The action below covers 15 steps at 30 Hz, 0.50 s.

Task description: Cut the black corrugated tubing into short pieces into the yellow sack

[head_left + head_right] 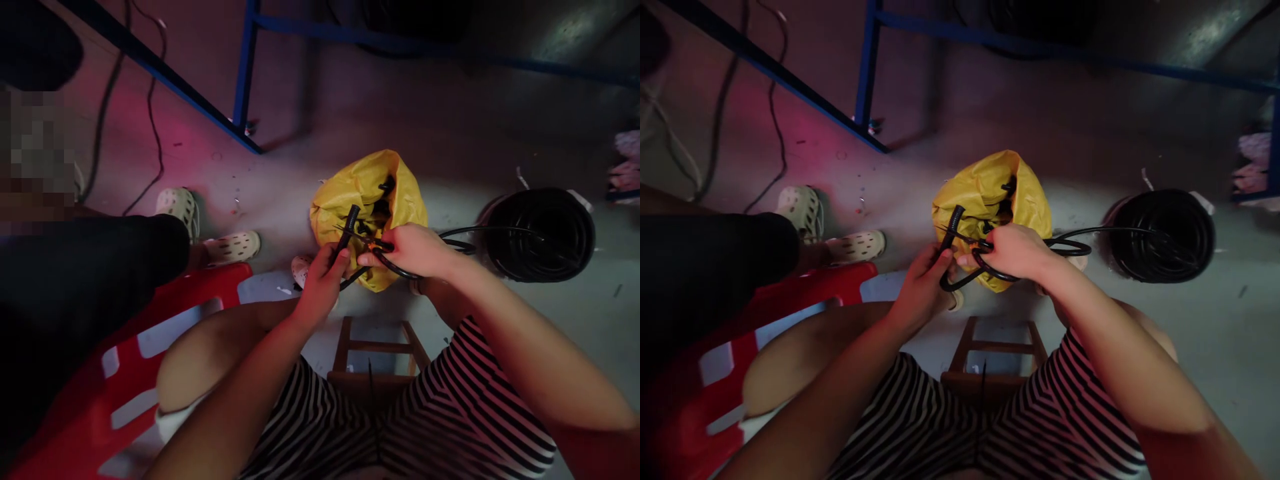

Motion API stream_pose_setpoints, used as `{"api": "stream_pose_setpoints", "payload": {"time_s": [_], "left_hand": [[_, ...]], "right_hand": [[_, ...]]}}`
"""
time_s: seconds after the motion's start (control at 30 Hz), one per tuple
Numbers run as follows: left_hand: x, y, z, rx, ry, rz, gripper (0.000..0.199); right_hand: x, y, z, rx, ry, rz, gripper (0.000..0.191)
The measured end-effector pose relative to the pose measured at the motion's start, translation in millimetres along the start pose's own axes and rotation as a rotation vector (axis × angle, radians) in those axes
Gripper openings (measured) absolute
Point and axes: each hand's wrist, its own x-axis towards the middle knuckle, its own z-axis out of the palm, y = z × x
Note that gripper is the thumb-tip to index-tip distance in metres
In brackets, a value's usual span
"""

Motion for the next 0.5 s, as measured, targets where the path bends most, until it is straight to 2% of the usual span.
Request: {"api": "stream_pose_setpoints", "payload": {"time_s": [0.2, 0.5], "left_hand": [[1, 14, 2.5, -0.013, 0.011, 0.032, 0.034], [-9, 14, 10.9, -0.031, -0.015, 0.084, 0.033]], "right_hand": [[0, -5, -8, 0.027, 0.017, -0.022, 0.064], [-15, 2, -11, -0.025, 0.042, -0.057, 0.069]]}}
